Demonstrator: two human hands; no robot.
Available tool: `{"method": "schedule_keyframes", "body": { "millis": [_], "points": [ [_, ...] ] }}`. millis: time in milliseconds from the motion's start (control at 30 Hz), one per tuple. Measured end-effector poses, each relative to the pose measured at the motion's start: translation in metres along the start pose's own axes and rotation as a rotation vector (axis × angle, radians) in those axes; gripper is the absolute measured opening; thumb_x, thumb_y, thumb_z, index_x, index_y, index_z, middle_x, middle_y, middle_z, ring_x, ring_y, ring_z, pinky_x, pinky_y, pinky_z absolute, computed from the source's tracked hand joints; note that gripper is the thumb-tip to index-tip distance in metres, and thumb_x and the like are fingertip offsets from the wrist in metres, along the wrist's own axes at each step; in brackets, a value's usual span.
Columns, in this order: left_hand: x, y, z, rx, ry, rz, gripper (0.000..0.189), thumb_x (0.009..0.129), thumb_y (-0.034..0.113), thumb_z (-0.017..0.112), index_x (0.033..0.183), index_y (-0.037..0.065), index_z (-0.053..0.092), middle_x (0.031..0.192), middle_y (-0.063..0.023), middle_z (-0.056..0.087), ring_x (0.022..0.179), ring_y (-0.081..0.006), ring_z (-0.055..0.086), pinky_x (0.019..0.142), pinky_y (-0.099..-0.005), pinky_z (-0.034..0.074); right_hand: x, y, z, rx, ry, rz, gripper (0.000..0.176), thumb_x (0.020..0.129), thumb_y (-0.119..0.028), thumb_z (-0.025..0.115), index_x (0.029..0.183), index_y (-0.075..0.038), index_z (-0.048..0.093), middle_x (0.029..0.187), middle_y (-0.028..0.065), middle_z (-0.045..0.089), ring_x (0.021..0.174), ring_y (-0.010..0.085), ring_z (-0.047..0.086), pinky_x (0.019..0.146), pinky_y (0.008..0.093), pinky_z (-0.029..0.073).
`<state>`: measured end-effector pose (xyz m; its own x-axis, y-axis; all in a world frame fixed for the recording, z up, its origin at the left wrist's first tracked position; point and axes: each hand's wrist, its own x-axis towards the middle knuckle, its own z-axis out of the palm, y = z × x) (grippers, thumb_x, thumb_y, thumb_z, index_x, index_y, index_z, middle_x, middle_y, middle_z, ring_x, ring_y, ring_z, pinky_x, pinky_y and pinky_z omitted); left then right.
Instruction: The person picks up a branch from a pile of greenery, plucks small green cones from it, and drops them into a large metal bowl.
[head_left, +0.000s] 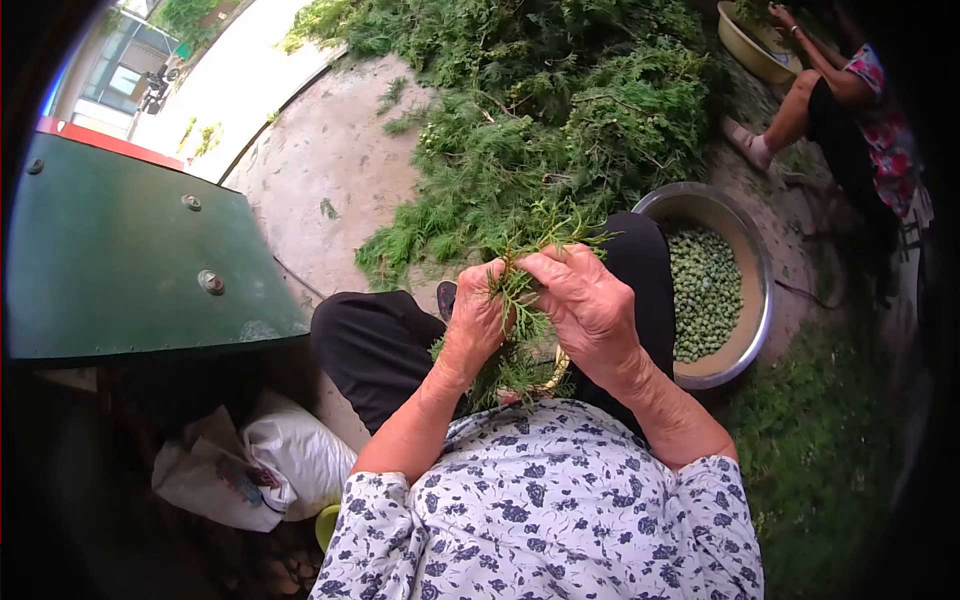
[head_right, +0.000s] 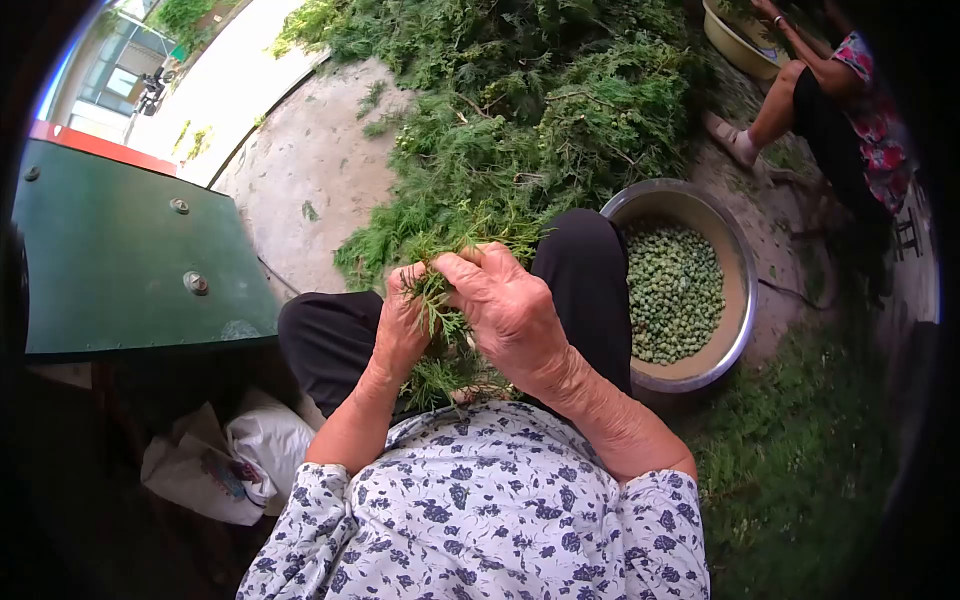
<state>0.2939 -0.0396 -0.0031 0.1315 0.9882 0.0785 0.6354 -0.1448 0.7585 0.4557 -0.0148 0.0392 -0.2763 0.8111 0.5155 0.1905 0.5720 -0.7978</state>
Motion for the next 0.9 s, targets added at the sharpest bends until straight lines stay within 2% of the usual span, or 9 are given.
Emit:
{"method": "schedule_keyframes", "body": {
  "millis": [67,167,233,300,333,533,667,733,900],
  "points": [
    [-0.003,0.003,-0.005,-0.019,-0.035,-0.232,0.025,0.085,0.007,0.053,0.109,0.003,0.056,0.101,-0.0082,0.060,0.084,-0.0191,0.057,0.069,-0.0294,0.045,0.003,0.003,0.006,-0.023,-0.023,-0.041,0.024,0.070,0.003,0.067,0.094,0.000,0.062,0.084,0.0142,0.060,0.073,0.0267,0.059,0.065,0.0329,0.050],
    [0.009,0.001,-0.005,-0.273,0.141,0.058,0.015,0.081,0.007,0.056,0.094,0.005,0.062,0.069,-0.0092,0.061,0.058,-0.0155,0.055,0.056,-0.0282,0.043,0.000,0.003,-0.001,-0.064,-0.034,-0.084,0.018,0.074,0.002,0.066,0.091,0.001,0.061,0.079,0.0114,0.060,0.069,0.0198,0.059,0.060,0.0283,0.049],
    [0.010,-0.008,-0.007,-0.437,0.247,-0.006,0.016,0.079,0.006,0.056,0.093,0.008,0.064,0.065,-0.0097,0.059,0.056,-0.0153,0.054,0.054,-0.0300,0.042,-0.007,-0.009,-0.016,0.229,-0.026,0.433,0.011,0.079,0.000,0.064,0.090,0.001,0.061,0.075,0.0050,0.058,0.065,0.0102,0.057,0.055,0.0216,0.045],
    [0.012,-0.034,-0.028,-0.123,0.244,-0.166,0.011,0.083,0.011,0.056,0.087,0.008,0.065,0.062,-0.0054,0.057,0.056,-0.0123,0.053,0.053,-0.0273,0.041,-0.013,-0.011,-0.043,0.278,0.140,0.494,0.009,0.082,-0.001,0.062,0.091,0.000,0.061,0.079,0.0012,0.056,0.063,0.0043,0.054,0.053,0.0174,0.042],
    [0.016,-0.007,-0.046,-0.604,0.228,-0.595,0.018,0.089,0.024,0.055,0.094,0.009,0.064,0.062,0.0000,0.052,0.056,-0.0084,0.048,0.051,-0.0230,0.036,-0.017,-0.003,-0.053,0.277,0.245,0.478,0.009,0.082,0.000,0.060,0.092,0.000,0.061,0.084,0.0017,0.056,0.065,0.0047,0.055,0.055,0.0177,0.042],
    [0.019,-0.058,-0.068,-1.206,0.320,-0.171,0.037,0.094,0.037,0.044,0.099,0.002,0.055,0.055,0.0032,0.037,0.048,-0.0095,0.034,0.049,-0.0248,0.030,-0.077,0.106,-0.140,-0.807,0.143,0.498,0.032,0.078,0.005,0.052,0.108,-0.006,0.060,0.114,0.0102,0.054,0.106,0.0227,0.052,0.087,0.0290,0.043],
    [0.023,-0.071,-0.073,-1.599,0.226,0.084,0.035,0.096,0.031,0.039,0.100,0.002,0.058,0.052,0.0029,0.037,0.046,-0.0104,0.034,0.048,-0.0257,0.028,-0.084,0.110,-0.137,-0.802,0.196,0.569,0.029,0.080,0.002,0.053,0.108,-0.005,0.060,0.115,0.0088,0.054,0.103,0.0204,0.054,0.087,0.0287,0.043],
    [0.026,-0.074,-0.077,-1.768,0.112,0.236,0.035,0.096,0.030,0.037,0.100,0.004,0.060,0.052,0.0029,0.041,0.046,-0.0092,0.034,0.047,-0.0241,0.025,-0.062,0.080,-0.108,-0.369,0.225,0.590,0.027,0.081,0.001,0.054,0.107,-0.004,0.060,0.113,0.0081,0.055,0.101,0.0196,0.054,0.088,0.0294,0.043],
    [0.023,-0.074,-0.077,-1.881,0.086,0.349,0.035,0.097,0.028,0.034,0.102,0.003,0.058,0.054,0.0033,0.044,0.046,-0.0083,0.037,0.047,-0.0227,0.026,-0.022,0.026,-0.037,-0.208,0.196,0.289,0.016,0.078,0.003,0.058,0.093,-0.001,0.063,0.097,0.0089,0.061,0.092,0.0209,0.057,0.083,0.0290,0.044]
  ]
}}
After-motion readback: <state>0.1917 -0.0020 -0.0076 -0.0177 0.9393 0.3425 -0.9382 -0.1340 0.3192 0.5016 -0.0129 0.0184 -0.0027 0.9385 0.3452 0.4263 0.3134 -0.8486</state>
